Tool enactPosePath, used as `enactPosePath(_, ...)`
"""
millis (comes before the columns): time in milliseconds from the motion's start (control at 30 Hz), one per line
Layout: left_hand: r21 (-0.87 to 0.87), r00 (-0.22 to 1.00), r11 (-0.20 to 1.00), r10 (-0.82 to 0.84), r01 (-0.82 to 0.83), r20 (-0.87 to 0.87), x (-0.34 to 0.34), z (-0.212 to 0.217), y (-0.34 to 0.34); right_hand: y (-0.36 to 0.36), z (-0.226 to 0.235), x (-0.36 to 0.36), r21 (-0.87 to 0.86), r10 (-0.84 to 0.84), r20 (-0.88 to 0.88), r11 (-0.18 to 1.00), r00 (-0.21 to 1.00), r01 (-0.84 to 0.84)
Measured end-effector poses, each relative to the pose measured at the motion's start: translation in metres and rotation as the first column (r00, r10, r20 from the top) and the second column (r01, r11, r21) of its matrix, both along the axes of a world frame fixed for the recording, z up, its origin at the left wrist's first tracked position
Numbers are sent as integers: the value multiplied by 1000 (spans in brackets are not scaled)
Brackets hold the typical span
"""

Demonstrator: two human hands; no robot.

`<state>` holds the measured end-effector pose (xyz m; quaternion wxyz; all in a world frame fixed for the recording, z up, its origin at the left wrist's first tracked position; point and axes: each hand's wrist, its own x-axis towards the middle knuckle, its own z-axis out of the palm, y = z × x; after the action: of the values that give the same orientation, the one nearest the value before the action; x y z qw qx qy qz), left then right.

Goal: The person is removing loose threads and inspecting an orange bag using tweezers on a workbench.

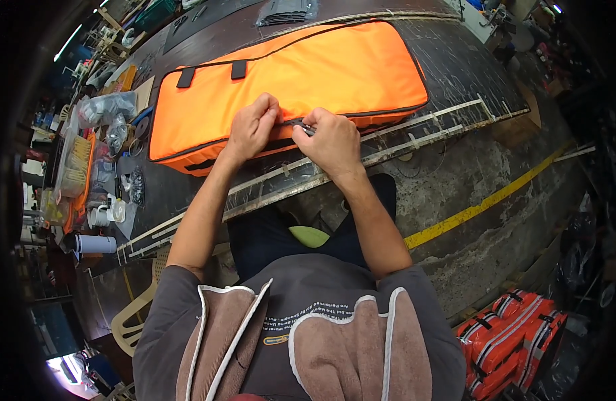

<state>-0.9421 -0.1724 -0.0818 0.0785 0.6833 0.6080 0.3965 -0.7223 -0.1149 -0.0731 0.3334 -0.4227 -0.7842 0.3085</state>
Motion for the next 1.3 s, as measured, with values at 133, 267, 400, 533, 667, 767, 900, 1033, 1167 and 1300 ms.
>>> enactPosePath(133,-53,997,997,48,-52,-66,9,8,0,-3,2,31,-106,23,-181,993,983,-42)
enactPosePath(267,65,973,998,36,-22,-226,25,11,1,-6,-11,59,-172,-25,-119,985,993,4)
enactPosePath(400,75,1000,997,8,-7,-8,28,4,11,-13,-26,64,-166,-23,-130,986,991,1)
enactPosePath(533,-38,879,999,24,-7,477,12,15,13,-14,-29,58,-142,-11,-204,990,979,-18)
enactPosePath(667,-98,986,994,25,-42,-163,12,43,5,-7,-16,47,-44,8,-179,999,984,-16)
enactPosePath(767,-96,948,995,-16,-16,-317,14,43,4,-6,-4,37,-34,13,-152,999,988,-19)
enactPosePath(900,-107,896,994,-39,-9,-443,16,48,9,-5,2,35,-28,22,-130,999,991,-26)
enactPosePath(1033,-159,880,987,-76,1,-468,14,48,11,-5,0,33,-6,35,-164,999,986,-36)
enactPosePath(1167,-220,977,975,-29,-19,-212,23,54,7,-2,-7,34,11,18,-180,1000,983,-16)
enactPosePath(1300,-115,960,993,-63,32,-272,33,42,6,-3,-6,37,-17,-2,-187,1000,982,-2)
